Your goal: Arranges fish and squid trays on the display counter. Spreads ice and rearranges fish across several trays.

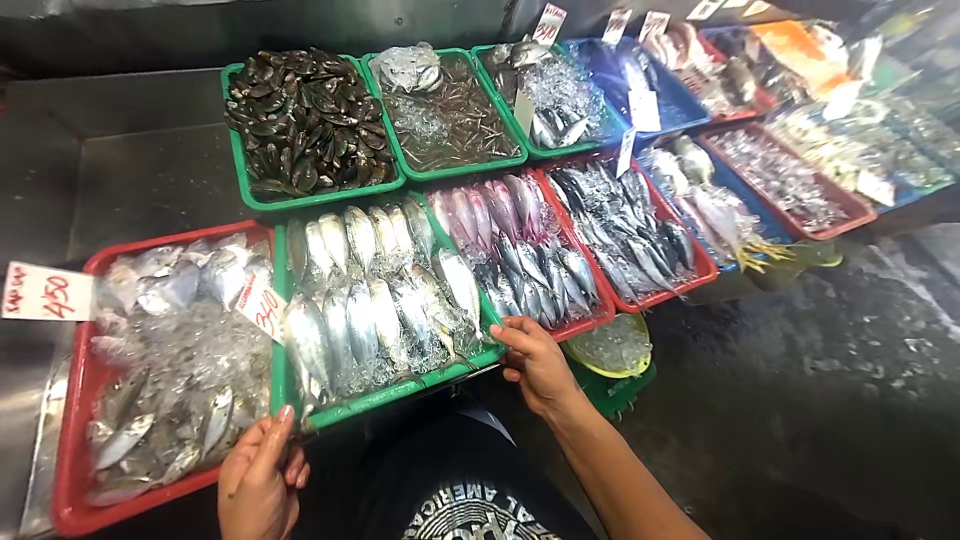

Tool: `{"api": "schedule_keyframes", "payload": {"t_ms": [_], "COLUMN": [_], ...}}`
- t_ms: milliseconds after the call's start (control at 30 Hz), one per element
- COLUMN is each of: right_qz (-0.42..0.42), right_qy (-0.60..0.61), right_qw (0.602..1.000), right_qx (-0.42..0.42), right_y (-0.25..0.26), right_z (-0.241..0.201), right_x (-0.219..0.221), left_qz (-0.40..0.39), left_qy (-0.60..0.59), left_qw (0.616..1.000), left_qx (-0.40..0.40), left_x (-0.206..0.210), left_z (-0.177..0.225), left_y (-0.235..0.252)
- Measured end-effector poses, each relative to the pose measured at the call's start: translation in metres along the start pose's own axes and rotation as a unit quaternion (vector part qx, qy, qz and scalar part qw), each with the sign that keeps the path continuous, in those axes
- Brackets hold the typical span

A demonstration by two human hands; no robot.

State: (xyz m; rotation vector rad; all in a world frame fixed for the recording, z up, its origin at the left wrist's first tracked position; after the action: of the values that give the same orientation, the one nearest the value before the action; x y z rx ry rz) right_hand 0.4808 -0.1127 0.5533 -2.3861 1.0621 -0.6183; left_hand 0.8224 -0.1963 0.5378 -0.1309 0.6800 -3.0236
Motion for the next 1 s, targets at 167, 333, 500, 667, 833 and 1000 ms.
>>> {"api": "schedule_keyframes", "payload": {"t_ms": [167, 333, 500, 667, 833, 1000], "right_qz": [0.000, -0.015, -0.021, -0.033, -0.037, -0.036], "right_qy": [-0.003, -0.009, -0.002, 0.006, 0.007, 0.011], "right_qw": [1.000, 1.000, 1.000, 0.999, 0.999, 0.999], "right_qx": [0.001, -0.012, -0.022, -0.022, -0.015, -0.016], "right_y": [-0.001, -0.001, -0.001, 0.000, 0.001, 0.001], "right_z": [0.000, -0.002, -0.005, -0.008, -0.012, -0.014], "right_x": [0.000, 0.001, 0.002, 0.002, 0.003, 0.004], "left_qz": [0.000, -0.003, -0.001, 0.003, 0.003, 0.007], "left_qy": [-0.008, -0.002, -0.013, -0.025, -0.025, -0.026], "left_qw": [1.000, 1.000, 1.000, 1.000, 1.000, 0.999], "left_qx": [0.003, 0.007, 0.006, 0.007, 0.016, 0.019], "left_x": [0.000, 0.000, 0.002, 0.003, 0.005, 0.007], "left_z": [0.001, 0.005, 0.006, 0.006, 0.008, 0.012], "left_y": [0.000, 0.000, 0.001, 0.000, -0.001, -0.001]}}
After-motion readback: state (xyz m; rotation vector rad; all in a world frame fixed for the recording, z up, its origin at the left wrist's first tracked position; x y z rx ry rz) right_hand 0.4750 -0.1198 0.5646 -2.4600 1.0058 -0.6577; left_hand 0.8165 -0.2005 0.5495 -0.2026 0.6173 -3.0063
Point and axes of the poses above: each hand's wrist, its own y-axis towards the middle knuckle, its own x-axis out of the palm, z = x × y, the point moved 4 cm from there along y, towards the middle knuckle, and after that the axes turned 7 degrees about y, right-handed, at the moved point
